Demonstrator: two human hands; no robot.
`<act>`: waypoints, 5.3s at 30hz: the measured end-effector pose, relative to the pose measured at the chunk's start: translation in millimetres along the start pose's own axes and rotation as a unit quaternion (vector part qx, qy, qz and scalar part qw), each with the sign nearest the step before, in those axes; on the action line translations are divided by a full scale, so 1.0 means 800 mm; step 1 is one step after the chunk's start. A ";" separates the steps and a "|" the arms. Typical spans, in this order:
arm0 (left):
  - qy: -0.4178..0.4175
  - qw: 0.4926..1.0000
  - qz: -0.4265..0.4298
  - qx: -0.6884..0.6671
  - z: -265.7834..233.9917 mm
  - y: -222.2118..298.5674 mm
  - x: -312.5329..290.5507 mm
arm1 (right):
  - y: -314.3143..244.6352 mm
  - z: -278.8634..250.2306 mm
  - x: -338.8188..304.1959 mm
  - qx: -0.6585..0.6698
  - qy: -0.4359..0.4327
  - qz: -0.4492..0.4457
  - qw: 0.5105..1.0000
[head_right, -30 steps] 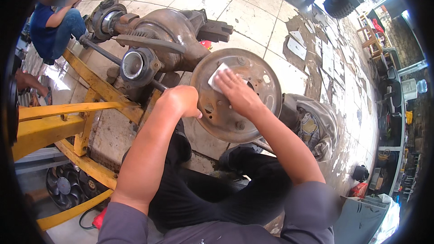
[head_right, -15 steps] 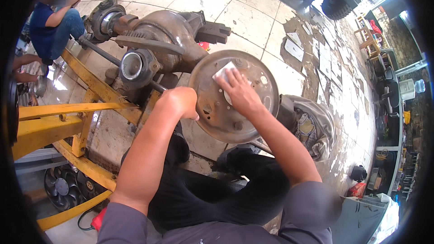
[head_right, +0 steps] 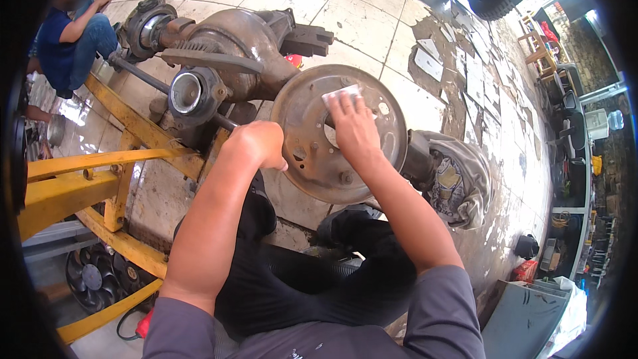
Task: The person sands a brake drum with sandpaper while sitting on the floor. They hold the drum with one hand and rub the sandpaper over its surface with the other.
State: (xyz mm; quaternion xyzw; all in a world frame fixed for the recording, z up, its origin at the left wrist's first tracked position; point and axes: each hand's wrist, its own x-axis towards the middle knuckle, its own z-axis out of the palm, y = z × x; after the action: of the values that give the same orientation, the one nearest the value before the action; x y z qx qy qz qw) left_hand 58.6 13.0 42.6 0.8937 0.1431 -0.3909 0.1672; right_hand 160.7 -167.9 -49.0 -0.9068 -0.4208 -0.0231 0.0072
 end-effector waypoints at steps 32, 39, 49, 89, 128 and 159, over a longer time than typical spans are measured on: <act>0.006 1.000 -0.008 0.006 -0.001 0.003 -0.003 | 0.012 0.005 0.011 0.016 0.005 -0.109 0.994; -0.026 0.999 -0.034 0.014 -0.006 0.005 -0.001 | 0.007 -0.006 0.003 0.026 -0.027 -0.154 0.987; -0.015 0.999 -0.031 0.018 0.001 0.000 0.000 | 0.020 -0.006 0.011 -0.011 -0.042 -0.099 0.994; 0.036 0.999 0.021 -0.035 -0.005 -0.028 0.004 | 0.025 -0.004 0.002 0.051 -0.034 -0.168 0.984; 0.012 1.000 0.001 -0.002 -0.004 -0.018 0.013 | 0.015 0.014 0.006 0.074 -0.016 -0.151 0.986; 0.025 0.999 0.007 -0.035 -0.007 -0.019 0.001 | 0.004 -0.012 -0.013 -0.061 -0.038 -0.049 0.996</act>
State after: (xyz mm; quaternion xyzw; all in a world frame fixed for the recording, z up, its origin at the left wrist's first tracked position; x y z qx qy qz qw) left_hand 56.7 28.7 42.9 0.8979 0.1546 -0.3617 0.1977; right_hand 156.1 -178.1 -39.5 -0.8839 -0.4629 -0.0148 -0.0655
